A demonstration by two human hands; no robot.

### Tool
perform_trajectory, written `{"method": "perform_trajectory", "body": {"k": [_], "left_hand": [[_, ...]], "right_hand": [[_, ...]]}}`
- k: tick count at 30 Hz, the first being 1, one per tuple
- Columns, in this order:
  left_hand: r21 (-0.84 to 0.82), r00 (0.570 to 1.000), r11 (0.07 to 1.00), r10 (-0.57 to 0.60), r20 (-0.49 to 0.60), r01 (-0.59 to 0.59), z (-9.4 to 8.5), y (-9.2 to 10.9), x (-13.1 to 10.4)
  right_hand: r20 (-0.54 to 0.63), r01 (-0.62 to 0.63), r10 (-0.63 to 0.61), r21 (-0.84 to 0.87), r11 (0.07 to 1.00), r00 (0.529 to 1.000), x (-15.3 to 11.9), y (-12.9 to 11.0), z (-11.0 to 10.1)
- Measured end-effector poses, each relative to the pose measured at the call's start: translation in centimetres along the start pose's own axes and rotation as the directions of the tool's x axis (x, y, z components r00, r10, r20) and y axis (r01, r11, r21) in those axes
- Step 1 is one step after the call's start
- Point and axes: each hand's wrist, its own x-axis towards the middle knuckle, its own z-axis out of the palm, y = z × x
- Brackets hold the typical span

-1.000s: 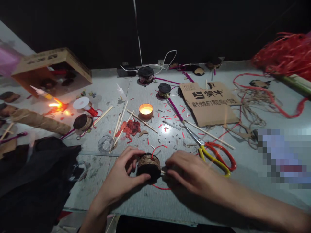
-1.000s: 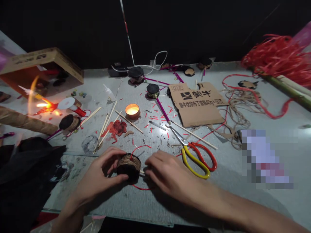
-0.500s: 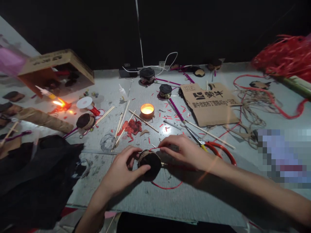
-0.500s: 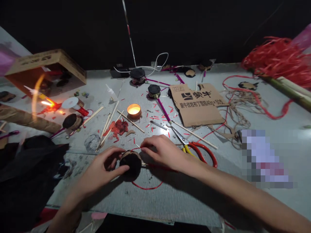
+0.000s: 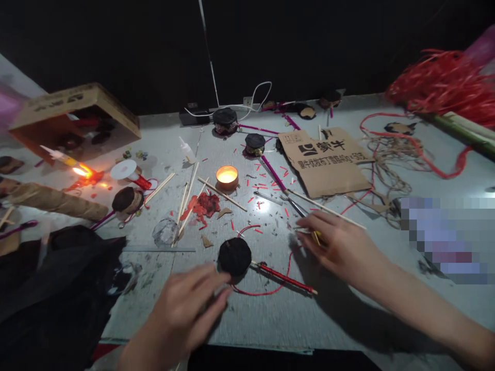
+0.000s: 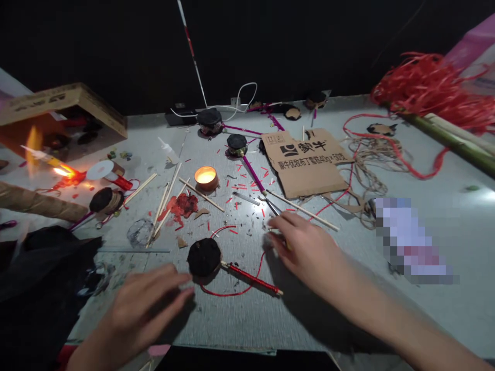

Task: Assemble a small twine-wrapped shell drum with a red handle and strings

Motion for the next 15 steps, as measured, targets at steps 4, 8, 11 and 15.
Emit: {"method": "perform_trajectory", "body": {"k": [4, 8, 11, 15], "left_hand": [[0.114, 0.921, 0.949, 0.249, 0.299, -0.294, 1.0, 0.9, -1.1], [0.209, 0.884, 0.900, 0.292, 0.364, -0.383, 3.4, 0.4, -0.5], [0.237, 0.896, 0.902, 0.264, 0.358, -0.361, 4.8, -0.2, -0.2], [0.246, 0.898, 0.904, 0.250, 0.363, -0.351, 5.6, -0.5, -0.1]], "right_hand": [[-0.030, -0.176, 0.173, -0.198, 0.964, 0.984, -4.4, 2.7, -1.0], [-0.016, -0.308, 0.310, -0.162, 0.937, 0.951, -5.0, 3.9, -0.7], [0.034, -0.368, 0.373, -0.108, 0.924, 0.927, -4.1, 4.5, -0.7], [0.134, -0.352, 0.350, -0.009, 0.936, 0.927, -2.9, 5.4, -2.1]]}}
